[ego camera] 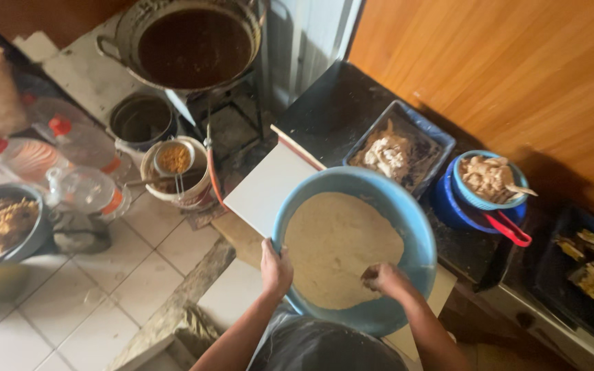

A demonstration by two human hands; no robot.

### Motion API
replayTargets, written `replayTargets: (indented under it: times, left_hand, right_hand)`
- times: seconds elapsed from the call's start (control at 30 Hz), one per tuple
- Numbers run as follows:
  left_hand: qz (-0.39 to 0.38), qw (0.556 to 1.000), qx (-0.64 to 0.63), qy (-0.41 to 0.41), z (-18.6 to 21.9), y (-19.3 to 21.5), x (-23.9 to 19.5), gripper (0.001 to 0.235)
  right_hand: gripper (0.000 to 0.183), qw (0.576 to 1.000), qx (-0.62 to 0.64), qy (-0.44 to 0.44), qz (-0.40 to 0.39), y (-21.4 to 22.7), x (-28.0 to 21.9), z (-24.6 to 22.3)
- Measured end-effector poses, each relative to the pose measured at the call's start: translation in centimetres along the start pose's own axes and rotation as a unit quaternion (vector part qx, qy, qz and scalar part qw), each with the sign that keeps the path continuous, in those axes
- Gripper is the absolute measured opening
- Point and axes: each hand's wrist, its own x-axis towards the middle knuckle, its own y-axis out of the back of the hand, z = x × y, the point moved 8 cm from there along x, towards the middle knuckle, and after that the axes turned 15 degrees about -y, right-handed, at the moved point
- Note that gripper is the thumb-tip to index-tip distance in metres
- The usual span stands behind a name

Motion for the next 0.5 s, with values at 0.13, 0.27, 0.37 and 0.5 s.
replayTargets:
  times: [0.13,0.27,0.37,0.5]
  left_hand:
    - [0.000,1.000,0.000,0.002,0.0,0.0,0.2,0.034]
    - [-0.004,1.000,0.004,0.014,0.1,0.2,0.3,0.039]
    - [-0.021,0.999,-0.003,0.024,0.0,0.0,0.1,0.037]
    - [-0.012,0.999,0.008,0.030,-0.5,0.0,0.1,0.041]
  right_hand:
    - [0.027,0.999,-0.008,-0.001,0.037,0.4,0.3,1.5]
    - [0.028,0.996,0.036,0.056,0.055,1.6,-0.5,-0.2]
    - [0.030,0.993,0.002,-0.016,0.113,3.1,-0.9,-0.1]
    - [0.013,0.959,0.256,0.063,0.109,7.4,-1.3,-2.8]
